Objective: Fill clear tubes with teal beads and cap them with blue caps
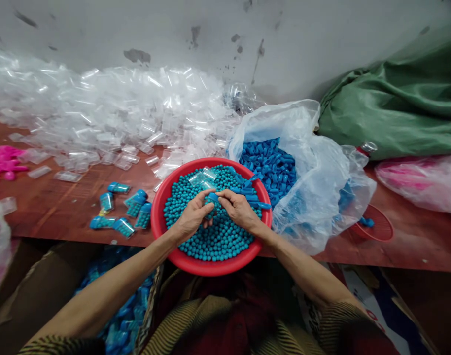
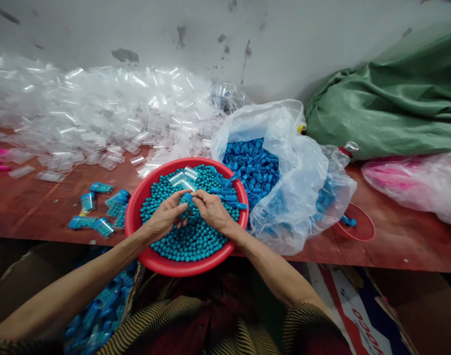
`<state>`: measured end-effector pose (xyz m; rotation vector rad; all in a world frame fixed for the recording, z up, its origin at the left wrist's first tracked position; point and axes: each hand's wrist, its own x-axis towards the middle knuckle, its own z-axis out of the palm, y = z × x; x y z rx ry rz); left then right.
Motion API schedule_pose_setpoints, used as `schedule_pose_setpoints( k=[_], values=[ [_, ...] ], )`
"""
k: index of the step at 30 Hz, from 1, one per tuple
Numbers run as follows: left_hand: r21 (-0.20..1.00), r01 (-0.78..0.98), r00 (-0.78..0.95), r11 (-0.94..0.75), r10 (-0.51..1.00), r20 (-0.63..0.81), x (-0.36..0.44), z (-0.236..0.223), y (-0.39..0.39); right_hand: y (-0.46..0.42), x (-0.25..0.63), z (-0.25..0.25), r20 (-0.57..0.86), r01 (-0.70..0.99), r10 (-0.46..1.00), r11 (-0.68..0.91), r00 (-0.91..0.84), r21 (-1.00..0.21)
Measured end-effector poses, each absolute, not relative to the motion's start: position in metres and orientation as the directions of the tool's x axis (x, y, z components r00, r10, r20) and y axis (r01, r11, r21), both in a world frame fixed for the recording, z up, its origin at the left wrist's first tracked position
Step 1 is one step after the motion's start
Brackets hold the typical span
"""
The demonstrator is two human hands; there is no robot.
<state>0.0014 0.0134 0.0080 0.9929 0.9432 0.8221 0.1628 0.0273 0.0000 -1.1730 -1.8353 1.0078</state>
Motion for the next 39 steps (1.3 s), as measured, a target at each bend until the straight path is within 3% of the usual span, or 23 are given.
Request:
schedule_pose_setpoints(
  k=[5,12,16,19,21,23,28,34,39],
  values=[
    [0.949,-0.082,0.302,0.305,0.915,-0.268,0.005,0.012,0.011,0.02,0.16,0.002,0.115,0.346,0.945,0.223,-0.307,-0.911],
    [0.963,-0.055,0.2,0.264,0.948,-0.248,0.007,0.01,0.008,0.017,0.162,0.002,0.221,0.373,0.901,0.364,-0.373,-0.853],
    [0.969,0.069,0.315,0.236,0.917,-0.246,-0.005,0.008,0.01,0.026,0.174,0.007,0.024,0.244,0.9,0.143,-0.434,-0.959],
    [0.969,0.111,0.387,0.223,0.888,-0.248,-0.009,0.008,0.01,0.031,0.177,0.008,-0.111,0.113,0.935,-0.077,-0.337,-0.991],
    [0.97,0.111,0.392,0.218,0.887,-0.244,-0.008,0.008,0.009,0.031,0.174,0.009,-0.12,0.104,0.954,-0.094,-0.276,-0.99],
    [0.972,0.096,0.374,0.213,0.897,-0.233,-0.004,0.009,0.007,0.029,0.17,0.009,-0.045,0.185,0.963,0.005,-0.266,-0.983],
    [0.981,0.054,0.283,0.189,0.939,-0.196,0.004,0.014,0.002,0.012,0.159,0.01,0.162,0.445,0.89,0.362,-0.427,-0.819],
    [0.981,-0.048,0.308,0.19,0.937,-0.166,0.005,0.015,-0.001,-0.008,0.147,0.013,0.064,0.697,0.875,0.425,-0.48,-0.578],
    [0.967,-0.147,0.27,0.21,0.949,-0.165,0.011,0.017,-0.005,-0.013,0.14,0.015,0.174,0.77,0.874,0.483,-0.454,-0.416]
  ],
)
